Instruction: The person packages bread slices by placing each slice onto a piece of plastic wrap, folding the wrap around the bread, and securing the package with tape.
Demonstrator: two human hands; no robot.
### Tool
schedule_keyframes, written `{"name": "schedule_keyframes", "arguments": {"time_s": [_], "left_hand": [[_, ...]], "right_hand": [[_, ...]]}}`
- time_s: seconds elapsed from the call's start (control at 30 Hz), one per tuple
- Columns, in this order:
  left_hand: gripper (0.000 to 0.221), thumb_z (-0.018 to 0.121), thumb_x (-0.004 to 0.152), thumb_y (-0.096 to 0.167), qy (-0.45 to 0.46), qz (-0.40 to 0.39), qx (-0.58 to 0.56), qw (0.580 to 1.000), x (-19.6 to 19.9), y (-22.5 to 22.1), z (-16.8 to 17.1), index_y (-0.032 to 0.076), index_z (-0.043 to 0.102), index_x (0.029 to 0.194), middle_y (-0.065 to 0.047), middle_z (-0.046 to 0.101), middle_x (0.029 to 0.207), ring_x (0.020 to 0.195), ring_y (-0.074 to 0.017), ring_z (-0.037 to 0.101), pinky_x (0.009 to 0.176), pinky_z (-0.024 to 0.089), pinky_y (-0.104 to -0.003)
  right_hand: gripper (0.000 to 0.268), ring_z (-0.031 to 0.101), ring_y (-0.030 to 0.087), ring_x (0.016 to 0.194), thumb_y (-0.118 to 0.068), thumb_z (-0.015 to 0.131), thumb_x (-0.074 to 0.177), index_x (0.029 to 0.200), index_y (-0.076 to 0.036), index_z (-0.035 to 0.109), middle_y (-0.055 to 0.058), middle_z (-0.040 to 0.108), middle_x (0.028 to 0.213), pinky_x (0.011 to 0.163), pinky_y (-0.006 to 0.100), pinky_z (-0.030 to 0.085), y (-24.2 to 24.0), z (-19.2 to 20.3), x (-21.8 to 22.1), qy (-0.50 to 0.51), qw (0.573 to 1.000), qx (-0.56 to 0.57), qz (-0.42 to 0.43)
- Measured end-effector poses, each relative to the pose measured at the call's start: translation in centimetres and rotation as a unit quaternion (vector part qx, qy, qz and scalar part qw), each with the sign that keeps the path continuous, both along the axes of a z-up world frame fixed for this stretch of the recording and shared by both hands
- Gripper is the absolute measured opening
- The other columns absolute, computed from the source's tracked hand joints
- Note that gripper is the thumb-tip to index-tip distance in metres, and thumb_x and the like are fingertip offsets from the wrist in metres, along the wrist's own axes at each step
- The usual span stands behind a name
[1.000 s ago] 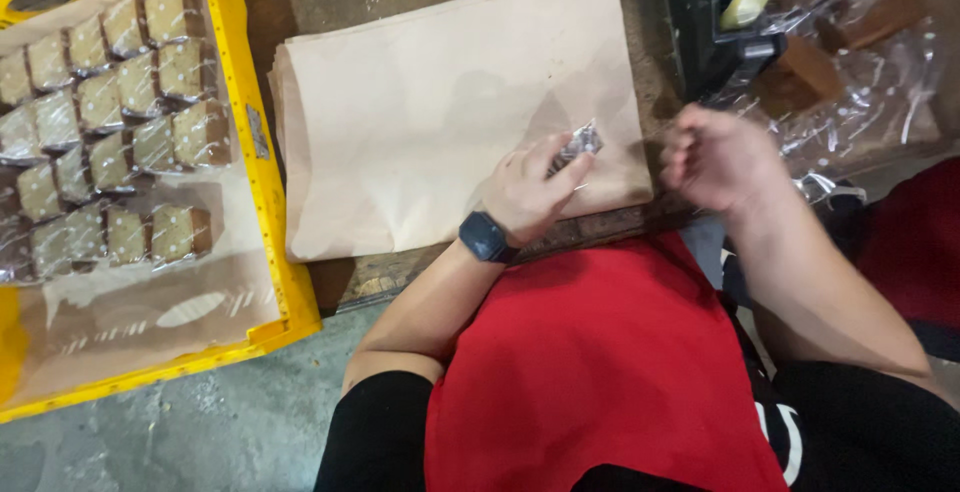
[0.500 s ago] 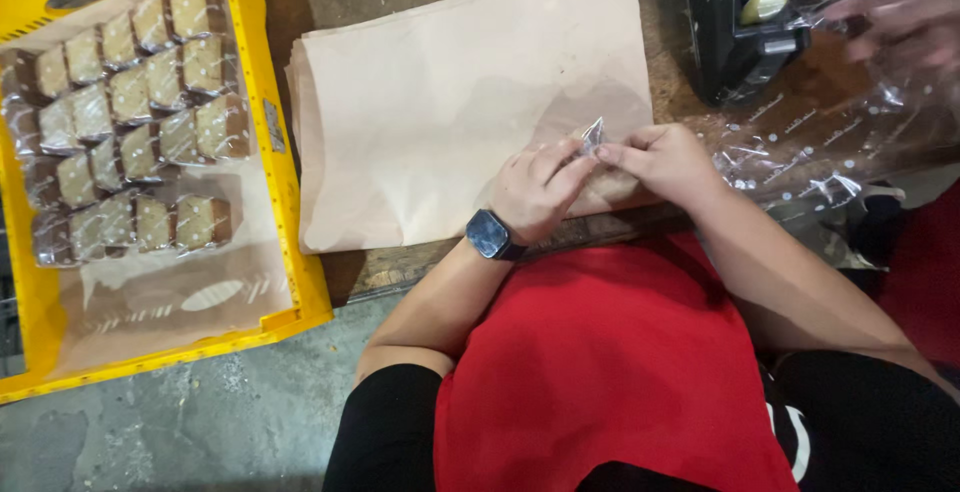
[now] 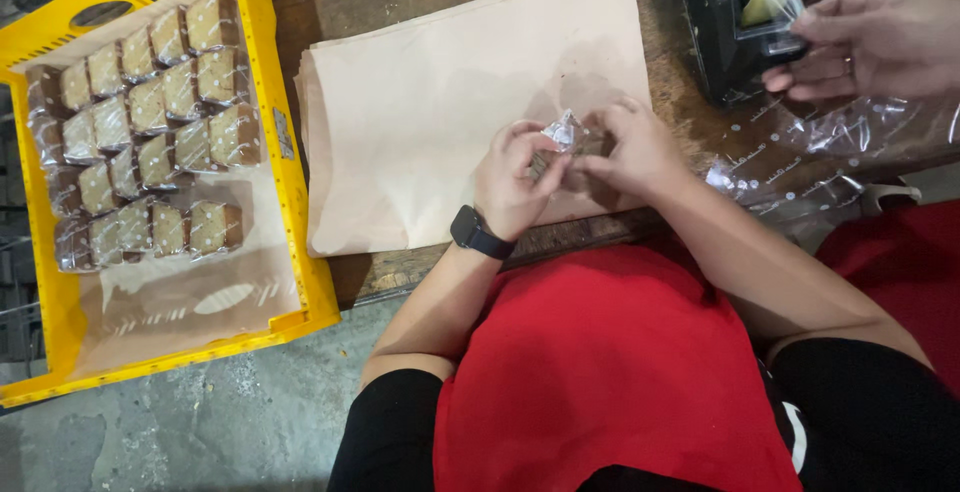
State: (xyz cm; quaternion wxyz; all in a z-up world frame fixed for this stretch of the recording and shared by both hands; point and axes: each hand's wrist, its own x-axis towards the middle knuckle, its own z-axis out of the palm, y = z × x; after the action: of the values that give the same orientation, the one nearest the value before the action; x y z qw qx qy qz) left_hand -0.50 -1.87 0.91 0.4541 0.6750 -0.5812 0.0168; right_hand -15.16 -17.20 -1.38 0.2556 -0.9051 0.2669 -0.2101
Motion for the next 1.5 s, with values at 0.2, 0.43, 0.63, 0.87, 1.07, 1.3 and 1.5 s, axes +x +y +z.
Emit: {"name": "schedule_keyframes", "arguments": {"time_s": [0.2, 0.43, 0.63, 0.87, 1.07, 1.3, 1.5], "left_hand": [[0.033, 0.08, 0.093, 0.014, 0.48, -0.1, -0.075, 0.868, -0.2, -0.7, -2.2, 0.008, 0.059, 0.117, -0.012, 0.06, 0.127, 0.104, -0.0207, 0.064, 0.088, 0.056, -0.032], [0.092, 0.084, 0.084, 0.016, 0.105, -0.174, 0.075, 0.976, -0.8, -1.5, -0.4, -0.001, 0.03, 0.156, -0.019, 0.058, 0.133, 0.121, -0.0298, 0.06, 0.105, 0.051, -0.04], [0.101, 0.081, 0.086, 0.014, 0.419, -0.276, 0.17, 0.848, -0.7, -2.8, -1.3, 0.003, 0.017, 0.163, -0.015, 0.058, 0.137, 0.116, -0.0252, 0.065, 0.089, 0.054, -0.038], [0.044, 0.084, 0.084, 0.01, 0.096, -0.326, 0.207, 0.917, -1.8, -4.6, 4.3, 0.011, 0.069, 0.125, -0.01, 0.077, 0.109, 0.1, -0.0288, 0.077, 0.087, 0.06, -0.035], [0.054, 0.086, 0.079, 0.002, 0.013, -0.272, -0.03, 0.962, -1.2, -5.6, 1.2, 0.014, 0.061, 0.126, -0.009, 0.07, 0.112, 0.101, -0.0277, 0.072, 0.105, 0.058, -0.038], [0.082, 0.089, 0.077, -0.002, 0.275, -0.146, 0.023, 0.95, 0.6, -5.7, -6.3, 0.002, 0.041, 0.144, -0.011, 0.059, 0.13, 0.116, -0.0194, 0.063, 0.097, 0.057, -0.033], [0.095, 0.086, 0.076, 0.002, 0.282, -0.1, 0.054, 0.953, 0.6, -5.7, -5.5, -0.002, 0.031, 0.152, -0.006, 0.06, 0.117, 0.102, -0.015, 0.063, 0.09, 0.055, -0.027]], "right_hand": [[0.062, 0.071, 0.032, 0.096, -0.028, 0.086, 0.072, 0.123, -0.004, 0.061, 0.014, 0.071, 0.106, 0.084, 0.038, 0.057, 0.4, 2.0, -1.2, -0.067, 0.966, 0.236, 0.084], [0.056, 0.072, 0.034, 0.097, -0.016, 0.08, 0.075, 0.127, -0.007, 0.063, 0.018, 0.072, 0.108, 0.083, 0.041, 0.057, 0.4, 6.4, -4.9, -0.052, 0.994, 0.045, 0.086], [0.057, 0.074, 0.031, 0.097, -0.019, 0.081, 0.075, 0.128, -0.012, 0.06, 0.014, 0.073, 0.108, 0.083, 0.04, 0.058, 0.5, 8.0, -6.3, -0.006, 0.985, 0.154, 0.079], [0.061, 0.07, 0.034, 0.107, -0.012, 0.079, 0.074, 0.131, -0.008, 0.059, 0.015, 0.072, 0.116, 0.089, 0.041, 0.055, -0.3, 9.6, -7.1, -0.007, 0.983, 0.104, 0.152], [0.04, 0.071, 0.024, 0.108, -0.017, 0.075, 0.091, 0.127, -0.006, 0.062, 0.01, 0.07, 0.118, 0.094, 0.037, 0.057, -2.9, 12.9, -14.2, -0.202, 0.97, 0.082, 0.107], [0.036, 0.063, 0.017, 0.117, -0.022, 0.064, 0.096, 0.132, -0.019, 0.062, 0.002, 0.066, 0.124, 0.108, 0.037, 0.05, -16.8, 9.5, -28.9, 0.126, 0.924, -0.238, -0.271], [0.044, 0.054, 0.01, 0.132, -0.032, 0.055, 0.097, 0.141, -0.04, 0.057, -0.011, 0.061, 0.13, 0.124, 0.035, 0.039, -23.7, 4.2, -34.0, 0.685, 0.546, -0.482, -0.007]]}}
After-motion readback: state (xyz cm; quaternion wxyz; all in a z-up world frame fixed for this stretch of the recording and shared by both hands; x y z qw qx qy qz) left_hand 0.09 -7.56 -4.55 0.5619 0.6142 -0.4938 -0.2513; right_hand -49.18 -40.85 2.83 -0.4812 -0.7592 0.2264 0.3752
